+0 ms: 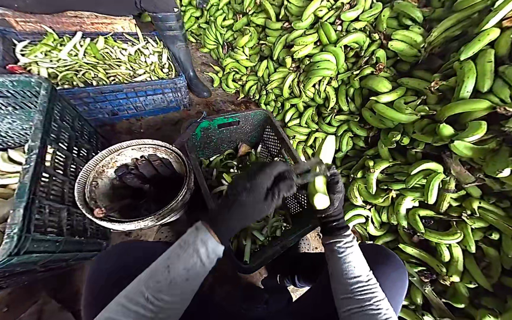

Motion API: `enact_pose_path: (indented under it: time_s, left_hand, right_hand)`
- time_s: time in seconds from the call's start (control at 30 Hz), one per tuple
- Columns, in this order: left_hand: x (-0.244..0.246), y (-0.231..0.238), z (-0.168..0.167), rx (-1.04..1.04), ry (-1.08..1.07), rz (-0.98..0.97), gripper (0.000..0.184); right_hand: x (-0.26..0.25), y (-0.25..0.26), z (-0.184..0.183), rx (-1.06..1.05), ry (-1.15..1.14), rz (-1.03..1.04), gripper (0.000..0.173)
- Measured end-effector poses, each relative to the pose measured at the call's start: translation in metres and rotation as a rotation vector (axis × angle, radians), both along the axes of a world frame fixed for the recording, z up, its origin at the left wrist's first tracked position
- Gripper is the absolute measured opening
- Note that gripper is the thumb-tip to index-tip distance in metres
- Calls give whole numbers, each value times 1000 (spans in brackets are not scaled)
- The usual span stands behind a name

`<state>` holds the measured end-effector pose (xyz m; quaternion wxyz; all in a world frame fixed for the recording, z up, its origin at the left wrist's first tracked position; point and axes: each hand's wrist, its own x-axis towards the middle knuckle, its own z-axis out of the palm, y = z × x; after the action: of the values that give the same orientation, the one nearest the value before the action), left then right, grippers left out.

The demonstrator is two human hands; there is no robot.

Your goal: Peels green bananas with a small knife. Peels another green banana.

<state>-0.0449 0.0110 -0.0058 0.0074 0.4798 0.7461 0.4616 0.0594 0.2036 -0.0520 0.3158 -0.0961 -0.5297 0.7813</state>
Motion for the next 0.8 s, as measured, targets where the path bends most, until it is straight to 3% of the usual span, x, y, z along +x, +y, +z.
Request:
enact_pose_path:
  time_s: [0.1, 0.17, 0.27, 0.33, 0.4, 0.47, 0.53, 0.63, 0.67, 0.73, 0.8]
  left_hand:
    - [28, 3, -5, 31, -36, -85, 34]
    - [24, 5, -7, 23, -2, -59, 34]
    - [-9, 11, -21, -15, 127, 75, 35]
    - [-33, 10, -30, -14, 166, 232, 38]
    - [-43, 3, -24, -23, 85, 304, 42]
    - [-35, -2, -14, -27, 9, 273, 43]
    - [-15, 0, -13, 15, -15, 178, 42]
    - [25, 7, -18, 104, 39, 102, 39]
    - [35, 9, -18, 123, 62, 118, 39]
    - [45, 13, -17, 139, 105, 180, 40]
    - [39, 15, -16, 133, 133, 204, 41]
  right_hand:
    - [-11, 13, 11, 212, 15, -170, 38]
    - [-13, 8, 12, 246, 31, -88, 40]
    - [-13, -12, -5, -60, 84, 283, 28]
    - [-9, -26, -13, -242, -3, 477, 43]
    - [-5, -32, -8, -253, -93, 488, 49]
    - [-6, -28, -3, -185, -85, 360, 45]
    - [-11, -19, -2, 57, -33, 48, 40]
    - [-19, -9, 10, 506, 5, -454, 50]
    - [-22, -10, 20, 483, -38, -553, 51]
    - [-27, -14, 36, 396, -91, -649, 51]
    - [-24, -12, 34, 594, -160, -650, 53]
